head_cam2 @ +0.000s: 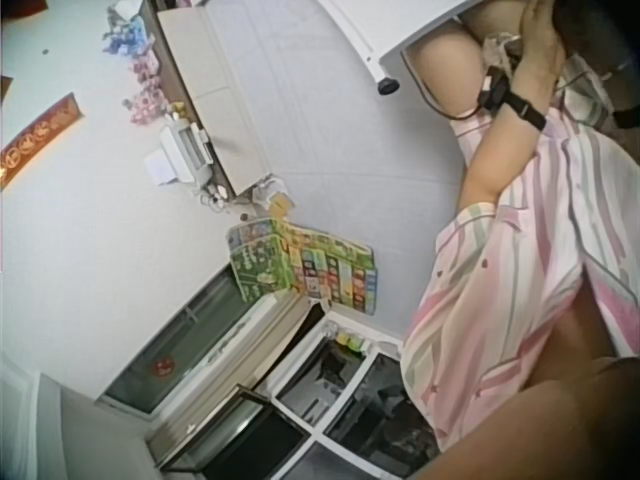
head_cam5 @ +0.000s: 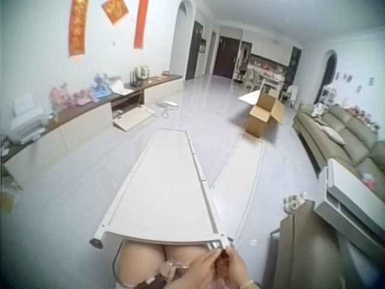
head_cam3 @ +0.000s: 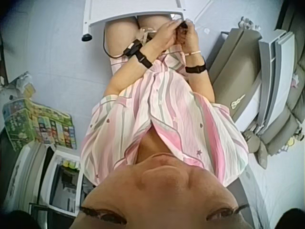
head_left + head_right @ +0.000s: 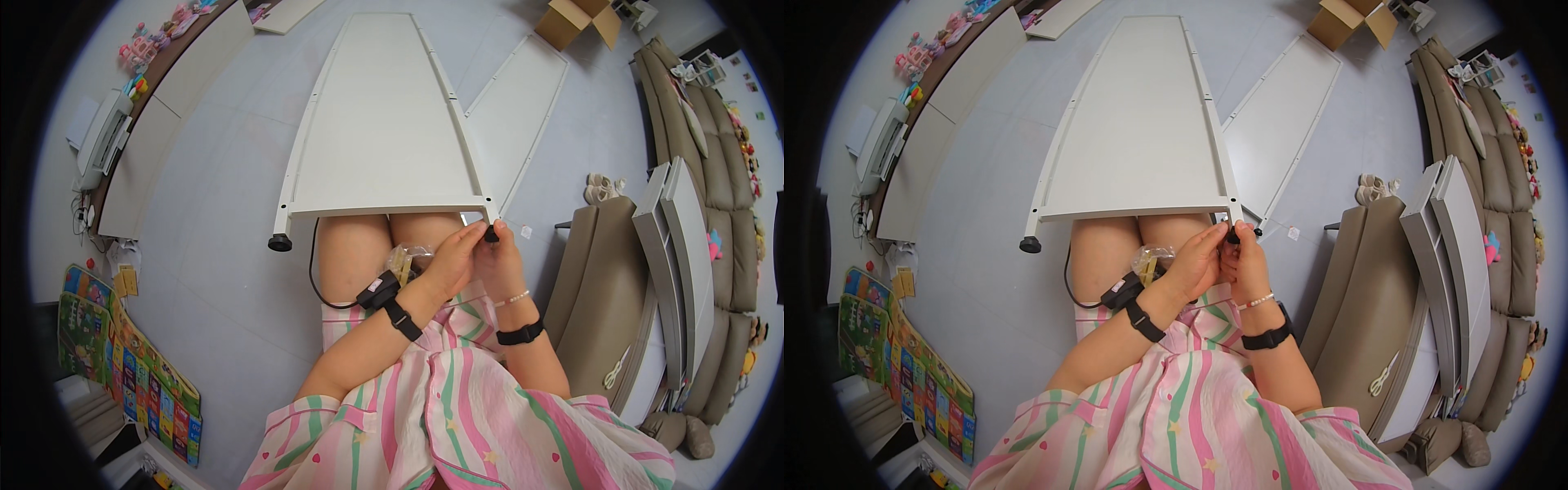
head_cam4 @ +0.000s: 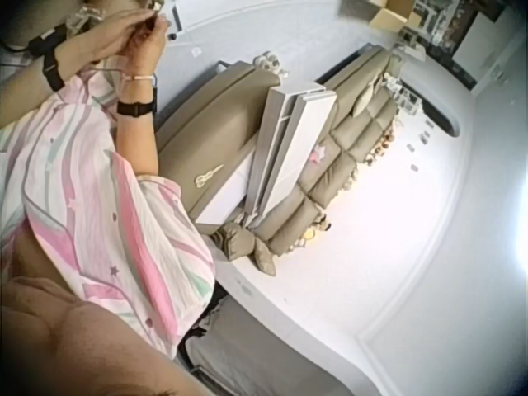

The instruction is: Assembling a white piece of furniture by attaching feet and drawer rails.

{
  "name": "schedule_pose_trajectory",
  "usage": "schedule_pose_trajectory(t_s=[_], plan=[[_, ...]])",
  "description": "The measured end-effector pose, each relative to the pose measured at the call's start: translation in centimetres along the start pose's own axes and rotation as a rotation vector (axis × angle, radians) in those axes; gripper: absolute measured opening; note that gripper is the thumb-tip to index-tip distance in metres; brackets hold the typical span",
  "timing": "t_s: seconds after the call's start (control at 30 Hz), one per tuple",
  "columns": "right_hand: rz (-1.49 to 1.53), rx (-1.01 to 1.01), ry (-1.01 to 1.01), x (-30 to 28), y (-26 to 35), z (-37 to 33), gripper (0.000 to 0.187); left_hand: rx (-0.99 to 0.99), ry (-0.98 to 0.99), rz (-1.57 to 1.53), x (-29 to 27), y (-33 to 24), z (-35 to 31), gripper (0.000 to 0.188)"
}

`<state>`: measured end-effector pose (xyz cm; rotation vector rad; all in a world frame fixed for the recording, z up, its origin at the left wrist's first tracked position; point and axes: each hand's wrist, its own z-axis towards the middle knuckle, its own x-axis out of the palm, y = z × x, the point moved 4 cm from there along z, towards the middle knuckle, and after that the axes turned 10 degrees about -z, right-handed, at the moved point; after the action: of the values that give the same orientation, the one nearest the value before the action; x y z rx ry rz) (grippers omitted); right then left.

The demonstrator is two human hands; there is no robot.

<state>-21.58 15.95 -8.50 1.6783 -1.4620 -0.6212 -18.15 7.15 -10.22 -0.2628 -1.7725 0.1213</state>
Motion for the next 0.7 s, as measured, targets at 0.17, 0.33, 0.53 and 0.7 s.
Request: schedule_pose_trajectory(t_s=[0.17,0.33,0.53,0.7], plan=[[-0.576,-0.149,-0.039,-1.2,3.0,-0.9,0.053,0.028,-0.012,0.046,0.7,-0.4,0.0,0.042],[-1.452,-0.582,-0.38,1.5,6.9,-3.8,0.059,0.007,0.028,-0.072,0.0,-0.3,0.1,0.043],[-1.583,-0.591,-0.411,1.7,7.5,-3.7,0.056,0.012,-0.005,-0.071,1.0,-0.6,-0.3,0.048],[-1.584,-0.625,-0.417,2.0,7.7,-3.6,0.055,0.023,0.001,-0.063,0.3,-0.3,0.1,0.047]])
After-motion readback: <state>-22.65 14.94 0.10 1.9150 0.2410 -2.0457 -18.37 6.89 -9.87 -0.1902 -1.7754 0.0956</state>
